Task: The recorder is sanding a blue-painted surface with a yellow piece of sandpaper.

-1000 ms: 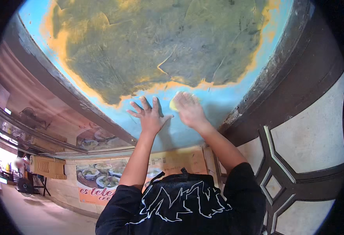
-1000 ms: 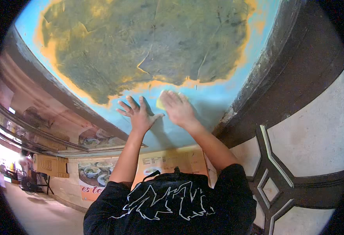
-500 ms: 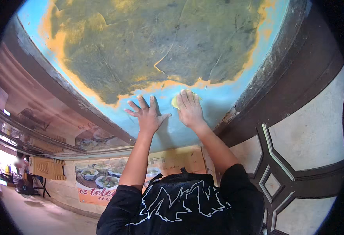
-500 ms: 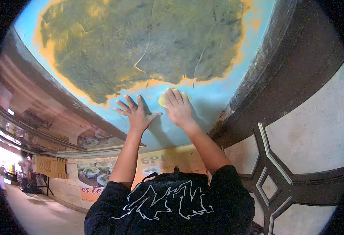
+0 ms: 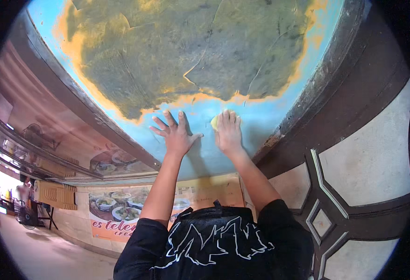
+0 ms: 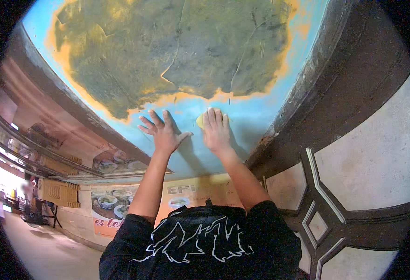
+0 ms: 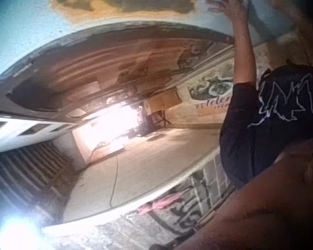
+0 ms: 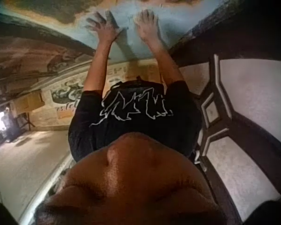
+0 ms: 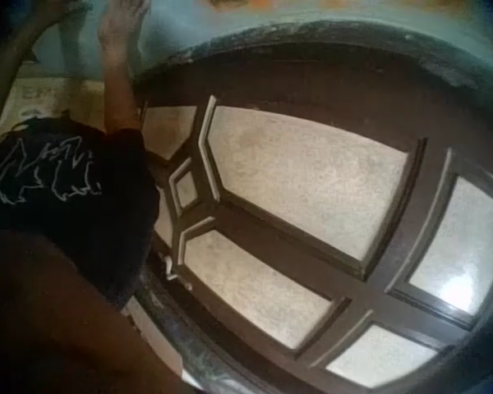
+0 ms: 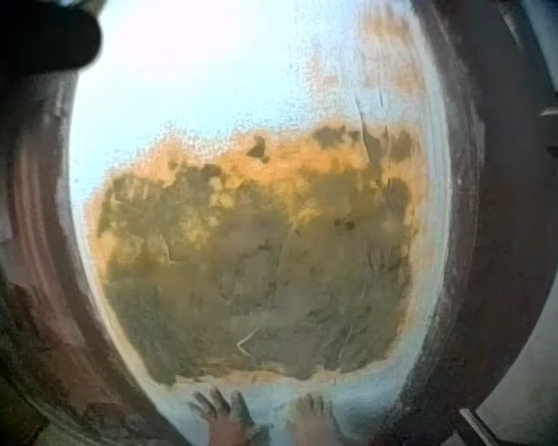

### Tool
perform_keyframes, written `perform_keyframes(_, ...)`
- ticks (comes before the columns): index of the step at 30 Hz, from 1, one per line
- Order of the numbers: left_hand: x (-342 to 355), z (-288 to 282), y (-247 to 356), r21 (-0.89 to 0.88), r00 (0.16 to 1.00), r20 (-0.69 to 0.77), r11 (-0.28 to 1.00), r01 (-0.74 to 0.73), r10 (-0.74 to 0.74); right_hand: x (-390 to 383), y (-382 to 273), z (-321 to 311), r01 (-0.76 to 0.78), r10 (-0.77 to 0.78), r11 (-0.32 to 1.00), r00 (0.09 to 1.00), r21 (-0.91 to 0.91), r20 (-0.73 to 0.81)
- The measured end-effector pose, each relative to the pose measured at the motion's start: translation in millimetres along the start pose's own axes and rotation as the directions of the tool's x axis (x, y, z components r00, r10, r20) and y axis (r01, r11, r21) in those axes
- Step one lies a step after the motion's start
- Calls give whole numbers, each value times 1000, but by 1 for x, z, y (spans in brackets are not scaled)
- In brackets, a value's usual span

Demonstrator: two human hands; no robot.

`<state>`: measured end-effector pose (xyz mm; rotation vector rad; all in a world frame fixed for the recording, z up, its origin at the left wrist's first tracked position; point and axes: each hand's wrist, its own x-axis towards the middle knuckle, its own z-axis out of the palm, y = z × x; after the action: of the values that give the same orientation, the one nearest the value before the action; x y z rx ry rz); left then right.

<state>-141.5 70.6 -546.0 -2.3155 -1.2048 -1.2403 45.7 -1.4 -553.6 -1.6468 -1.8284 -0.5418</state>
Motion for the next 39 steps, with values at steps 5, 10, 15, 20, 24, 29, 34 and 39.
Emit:
perform_keyframes(5,-3,2,7,24,1000,20,1000,1,-1,-4,1,5,67,-67,998,997,-4,31)
perform_keyframes(10,-3,11,11,54,1000,7,999,-8,8,-2,37,-7,-16,14,1000,995,-15,-94)
perform_keyframes(15,0,20,20,39,1000,15,999,-22,21,-27,42,8,-60,61,998,991,13,-117)
perform_keyframes(20,-1,14,23,65,1000,-13,998,-24,25,-9,50,-15,-33,33,999,999,0,-12)
perform_keyframes(24,2,5,46,20,999,25,1000,18,-19,-25,66,-16,-93,85,994,990,-64,-112)
perform_keyframes(29,13,7,97,38,993,93,997,-71,68,-26,62,-19,-1,1,1000,999,10,-37)
perform_keyframes(34,8,51,107,46,995,103,999,-2,-3,-10,88,-35,-81,83,996,995,27,-60)
perform_keyframes(39,12,81,111,134,1000,14,991,-28,26,-39,106,-13,-65,65,998,996,-4,-56)
